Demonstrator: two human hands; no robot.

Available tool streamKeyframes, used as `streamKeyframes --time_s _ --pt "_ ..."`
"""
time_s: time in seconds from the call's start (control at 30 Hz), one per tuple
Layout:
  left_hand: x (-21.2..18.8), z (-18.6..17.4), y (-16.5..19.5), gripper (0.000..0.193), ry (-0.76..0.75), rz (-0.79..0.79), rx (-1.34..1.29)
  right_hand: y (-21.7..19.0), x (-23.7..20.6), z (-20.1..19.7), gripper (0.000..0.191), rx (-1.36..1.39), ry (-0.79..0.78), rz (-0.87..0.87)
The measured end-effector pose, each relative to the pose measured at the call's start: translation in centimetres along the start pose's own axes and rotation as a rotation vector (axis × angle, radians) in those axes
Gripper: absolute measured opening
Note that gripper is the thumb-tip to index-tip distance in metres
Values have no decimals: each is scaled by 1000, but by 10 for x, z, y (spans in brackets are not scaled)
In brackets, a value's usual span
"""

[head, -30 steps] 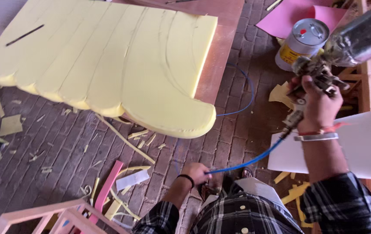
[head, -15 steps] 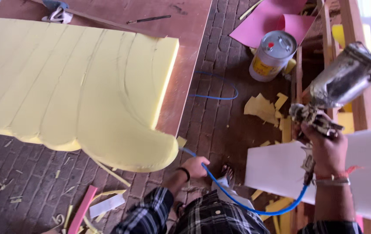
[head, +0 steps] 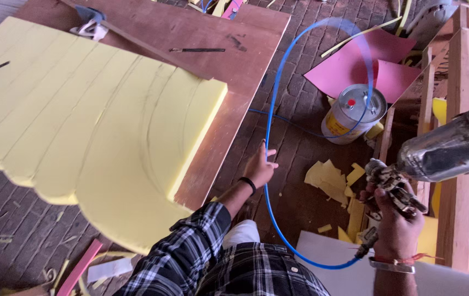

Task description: The person holds a large yellow foam panel and uses a spray gun to spray its surface and edges, working around the panel and repositioning it. They then carry the panel to a work table and trim its edge with a knife.

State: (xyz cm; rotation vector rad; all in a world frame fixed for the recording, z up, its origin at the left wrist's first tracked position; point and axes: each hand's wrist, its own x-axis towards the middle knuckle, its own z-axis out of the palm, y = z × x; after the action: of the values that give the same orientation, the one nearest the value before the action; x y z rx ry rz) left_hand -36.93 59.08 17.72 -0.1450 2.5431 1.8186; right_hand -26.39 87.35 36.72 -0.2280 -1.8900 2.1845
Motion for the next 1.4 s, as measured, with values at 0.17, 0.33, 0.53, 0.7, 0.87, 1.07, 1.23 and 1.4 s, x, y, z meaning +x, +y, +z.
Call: streamKeyframes --time_s 0.17,0.33,0.53,0.7,0.87,1.07,1.23,1.4 --pt "109 -3 -11 53 -80 -228 -541 11 77 18 29 -39 -1 -50" --pt "235 -21 8 21 14 -486 -899 24 174 33 27 -112 53 -27" --pt "370 -55 80 18 257 -287 -1019 28 294 59 24 32 154 -83" --pt "471 -77 134 23 526 -202 -1040 37 383 77 32 113 226 -62" --pt "569 -33 166 19 469 -151 -1049 62 498 78 41 123 264 -2" --pt "708 13 199 16 360 -121 -995 87 668 68 37 130 216 7" --pt "810 37 230 21 357 -61 -996 80 782 55 38 138 259 9" --pt "902 86 267 27 227 -99 -917 73 873 54 41 136 280 -12"
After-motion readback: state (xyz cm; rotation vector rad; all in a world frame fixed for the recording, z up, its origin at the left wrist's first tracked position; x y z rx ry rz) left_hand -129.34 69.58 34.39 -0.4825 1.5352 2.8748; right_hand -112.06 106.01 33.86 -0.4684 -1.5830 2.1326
